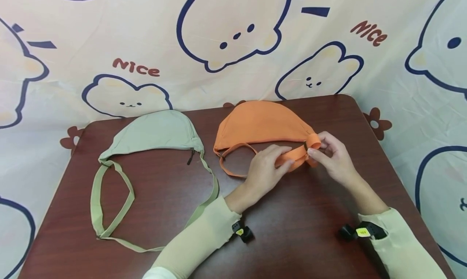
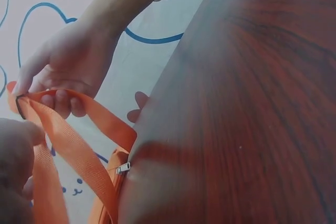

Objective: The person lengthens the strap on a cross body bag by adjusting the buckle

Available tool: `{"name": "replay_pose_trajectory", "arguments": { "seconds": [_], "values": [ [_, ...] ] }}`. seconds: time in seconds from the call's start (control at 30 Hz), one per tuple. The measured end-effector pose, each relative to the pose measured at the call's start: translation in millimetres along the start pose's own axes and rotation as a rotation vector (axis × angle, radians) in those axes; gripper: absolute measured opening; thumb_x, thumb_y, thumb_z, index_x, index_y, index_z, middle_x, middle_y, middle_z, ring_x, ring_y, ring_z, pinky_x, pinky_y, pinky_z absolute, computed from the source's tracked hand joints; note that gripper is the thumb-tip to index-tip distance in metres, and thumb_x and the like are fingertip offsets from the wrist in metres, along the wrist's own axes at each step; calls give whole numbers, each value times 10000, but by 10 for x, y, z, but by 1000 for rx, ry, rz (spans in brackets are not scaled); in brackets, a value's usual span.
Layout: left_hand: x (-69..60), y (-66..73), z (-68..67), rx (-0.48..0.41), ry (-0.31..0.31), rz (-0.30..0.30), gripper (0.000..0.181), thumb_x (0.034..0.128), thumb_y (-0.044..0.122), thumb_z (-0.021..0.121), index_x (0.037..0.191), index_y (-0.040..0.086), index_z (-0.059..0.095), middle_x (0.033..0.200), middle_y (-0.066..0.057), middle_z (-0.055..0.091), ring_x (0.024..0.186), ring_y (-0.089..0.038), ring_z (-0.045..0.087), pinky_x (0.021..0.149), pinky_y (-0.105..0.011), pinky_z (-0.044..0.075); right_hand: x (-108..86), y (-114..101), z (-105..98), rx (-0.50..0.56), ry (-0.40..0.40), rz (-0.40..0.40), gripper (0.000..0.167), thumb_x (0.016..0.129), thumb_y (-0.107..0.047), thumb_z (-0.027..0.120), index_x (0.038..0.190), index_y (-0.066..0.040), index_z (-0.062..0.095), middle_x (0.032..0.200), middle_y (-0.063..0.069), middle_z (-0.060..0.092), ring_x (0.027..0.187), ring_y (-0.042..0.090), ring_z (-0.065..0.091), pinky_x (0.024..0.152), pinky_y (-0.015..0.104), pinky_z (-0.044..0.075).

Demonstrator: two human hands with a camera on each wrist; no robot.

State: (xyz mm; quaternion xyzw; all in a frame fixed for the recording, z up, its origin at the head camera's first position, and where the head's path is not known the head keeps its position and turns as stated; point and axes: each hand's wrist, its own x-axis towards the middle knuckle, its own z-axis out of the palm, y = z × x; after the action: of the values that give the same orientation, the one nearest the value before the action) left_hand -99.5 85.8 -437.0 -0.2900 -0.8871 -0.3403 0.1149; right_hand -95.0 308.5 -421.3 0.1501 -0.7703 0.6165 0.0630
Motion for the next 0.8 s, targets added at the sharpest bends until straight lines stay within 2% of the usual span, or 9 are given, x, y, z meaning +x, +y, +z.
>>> {"name": "replay_pose_trajectory", "arguments": {
  "seconds": [0.13,0.23,0.5,0.73,0.8],
  "values": [
    [0,-12,3,-8,27,16,349,926,356,768,1224,181,721,1087,61,717,923,-66,650,767,-198,496,0,-15,-5,-7,20,8,205,917,164,599,1073,33,622,920,16,631,752,142,599,688,181,525],
    [1,-11,15,-10,17,18,389,896,382,798,1219,184,714,1073,62,706,896,-58,623,751,-182,476,5,-28,-3,-6,12,9,208,922,157,599,1070,13,624,921,15,630,757,142,602,687,181,526],
    [4,4,26,-11,-2,9,350,962,345,722,1257,158,701,1097,44,697,839,-34,571,684,-149,436,-8,-25,11,-11,31,31,195,931,141,598,1082,21,630,913,14,651,745,144,605,681,189,526],
    [16,28,13,-65,5,20,353,980,326,700,1284,145,690,1116,31,691,769,-12,510,607,-116,382,-21,-17,21,-131,-2,81,278,968,57,618,1231,-33,627,994,-91,681,781,90,649,698,178,543],
    [21,35,12,-72,16,20,354,982,331,697,1289,153,689,1128,40,691,769,-2,523,604,-116,386,-24,-9,26,-167,-25,95,322,975,32,627,1292,-17,602,1053,-130,675,829,60,654,727,166,543]
  ]
}}
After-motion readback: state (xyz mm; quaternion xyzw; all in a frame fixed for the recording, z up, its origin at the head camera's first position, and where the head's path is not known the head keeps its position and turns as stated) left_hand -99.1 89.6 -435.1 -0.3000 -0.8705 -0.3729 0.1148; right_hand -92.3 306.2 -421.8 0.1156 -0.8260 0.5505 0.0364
